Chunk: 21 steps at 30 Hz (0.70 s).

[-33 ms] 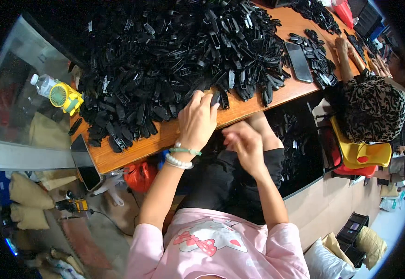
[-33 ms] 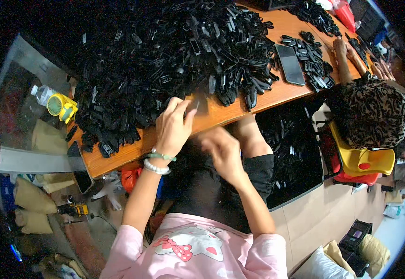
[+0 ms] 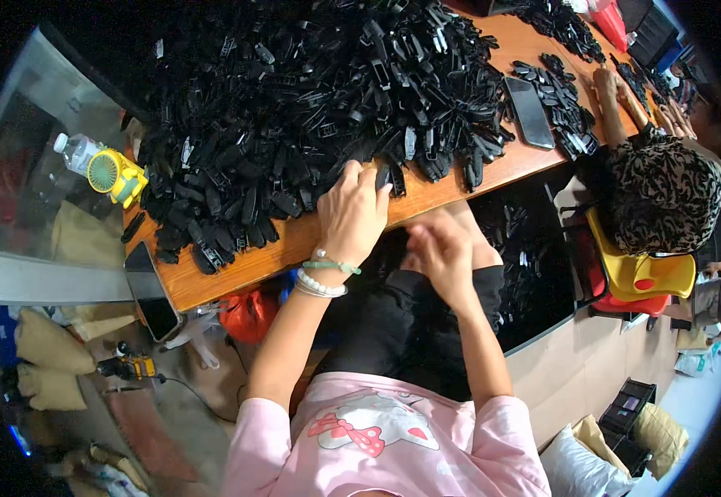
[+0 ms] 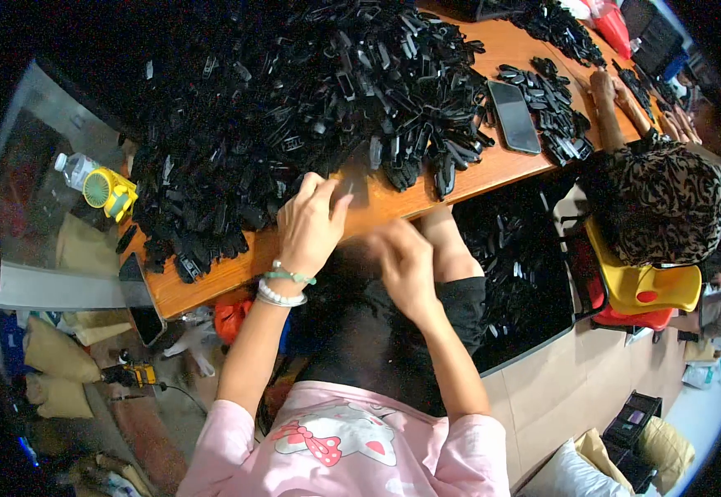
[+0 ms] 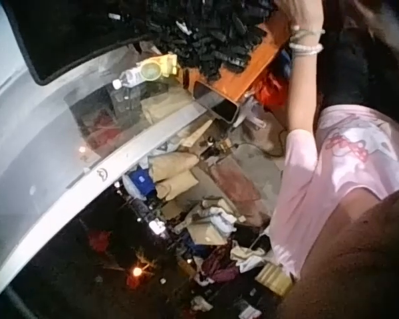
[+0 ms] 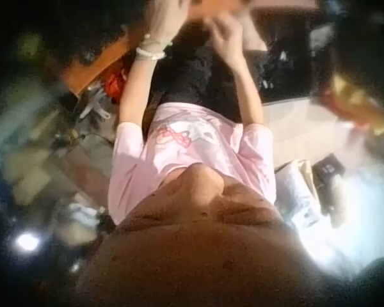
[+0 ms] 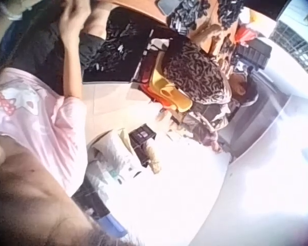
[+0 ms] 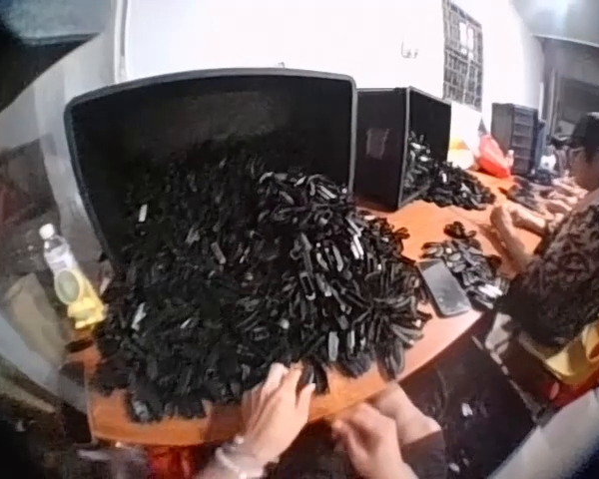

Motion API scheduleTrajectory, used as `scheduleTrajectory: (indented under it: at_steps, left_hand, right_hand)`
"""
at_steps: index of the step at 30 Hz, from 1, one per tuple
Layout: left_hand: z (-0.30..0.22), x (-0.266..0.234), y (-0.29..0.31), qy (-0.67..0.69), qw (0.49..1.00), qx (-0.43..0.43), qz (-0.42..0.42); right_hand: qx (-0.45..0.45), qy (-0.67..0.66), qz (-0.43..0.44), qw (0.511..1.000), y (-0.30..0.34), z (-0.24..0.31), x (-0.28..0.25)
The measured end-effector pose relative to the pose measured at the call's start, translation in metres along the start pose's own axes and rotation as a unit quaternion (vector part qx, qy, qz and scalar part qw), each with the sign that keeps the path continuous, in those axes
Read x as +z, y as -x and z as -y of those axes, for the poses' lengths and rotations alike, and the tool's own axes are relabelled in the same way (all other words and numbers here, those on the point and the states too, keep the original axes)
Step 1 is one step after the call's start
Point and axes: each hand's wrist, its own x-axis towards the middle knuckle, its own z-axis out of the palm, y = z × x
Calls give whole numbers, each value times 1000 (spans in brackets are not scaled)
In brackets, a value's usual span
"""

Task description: The person assembles small black plastic components by hand, fitting and pressing the pieces together at the table.

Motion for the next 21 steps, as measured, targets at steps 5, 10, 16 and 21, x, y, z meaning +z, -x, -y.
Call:
scheduleTrajectory:
  at_steps: [5, 10, 16, 21]
  left_hand:
    - [-7, 11, -5, -52, 998, -47, -7]
    - [-5, 11, -4, 20, 997, -75, -25]
    - [0, 13, -1, 91, 992, -65, -50]
    - [3, 13, -3, 235, 964, -95, -82]
  right_hand:
    - [-173, 176, -163, 955, -71, -10, -22]
    - [-239, 472, -123, 840, -127, -13, -36]
    - [-268, 475, -105, 832, -133, -10, -50]
    - [-268, 329, -143, 894, -123, -8, -53]
